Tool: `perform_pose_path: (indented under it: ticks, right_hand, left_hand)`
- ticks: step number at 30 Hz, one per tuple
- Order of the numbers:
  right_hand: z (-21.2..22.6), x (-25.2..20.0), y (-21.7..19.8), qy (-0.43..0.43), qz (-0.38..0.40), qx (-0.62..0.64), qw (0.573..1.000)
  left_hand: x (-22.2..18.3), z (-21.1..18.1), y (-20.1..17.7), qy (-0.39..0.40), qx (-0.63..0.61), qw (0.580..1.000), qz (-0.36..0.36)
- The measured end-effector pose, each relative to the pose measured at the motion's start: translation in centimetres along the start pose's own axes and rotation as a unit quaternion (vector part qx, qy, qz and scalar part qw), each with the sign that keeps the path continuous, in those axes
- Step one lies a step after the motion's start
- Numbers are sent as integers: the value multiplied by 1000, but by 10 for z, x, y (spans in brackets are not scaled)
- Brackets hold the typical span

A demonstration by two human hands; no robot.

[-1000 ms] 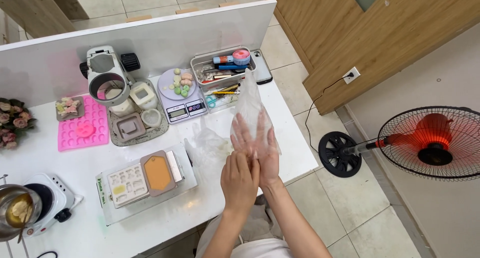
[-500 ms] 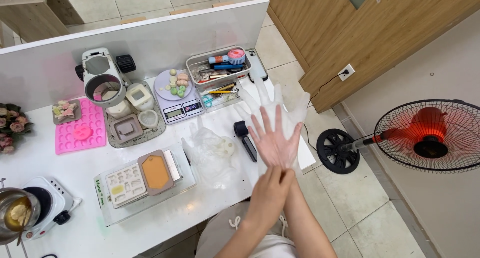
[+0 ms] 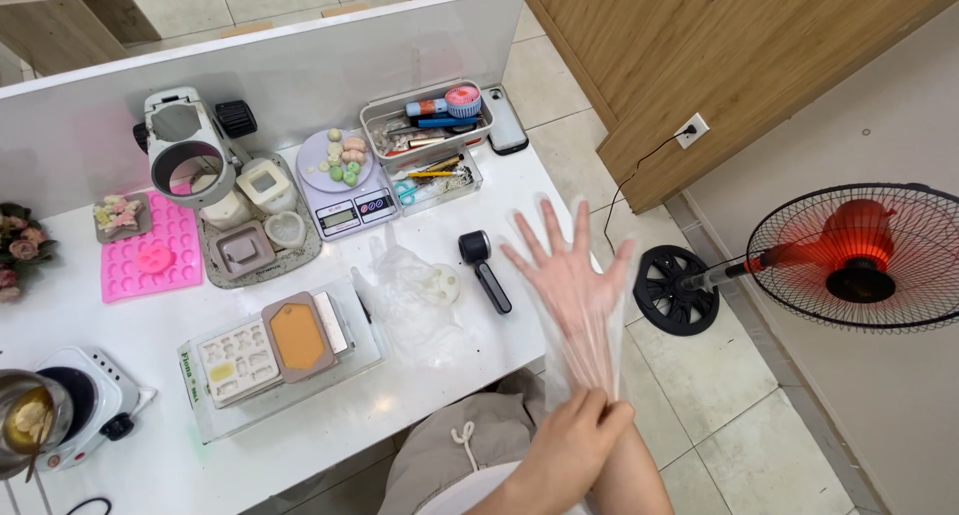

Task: Smoothing the surface of a wax piece in a mold using a heat gun.

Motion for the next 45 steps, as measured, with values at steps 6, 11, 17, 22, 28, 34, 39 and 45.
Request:
perform_pose_path:
  ticks: [6, 11, 17, 22, 28, 34, 39, 45]
  right_hand:
    - [36, -25, -69, -124, -175, 275, 937]
    - [70, -34, -62, -165, -164, 152, 961]
    - [63, -37, -53, -140, -154, 141, 968]
    - [56, -41, -53, -124, -170, 141, 967]
    - [54, -45, -41, -119, -211, 80, 967]
    - [46, -50, -41, 123, -316, -519, 785]
    - [-11, -33, -9, 251, -92, -716, 645]
    - [-23, -25, 49, 164, -6, -783, 600]
  left_hand:
    - [-12, 36, 24, -71, -55, 996, 21]
    - [-57, 163, 47, -366, -356, 857, -67]
    - [-141, 332, 95, -395, -720, 409, -397]
    - [-155, 355, 106, -481, -714, 242, -447]
    - [-143, 411, 106, -429, -642, 436, -462]
    - [-74, 271, -46, -236, -523, 655, -491]
    - [-41, 179, -115, -221, -271, 825, -443]
    - [-30, 124, -136, -138, -115, 894, -410]
Point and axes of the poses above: each hand's wrist, its own x-axis towards the middle knuckle, its own y-axis out of the palm, z = x × y, the point moved 10 cm from there along x, towards the middle knuckle, and after that the axes turned 8 degrees about z, right-handed, at the moved point
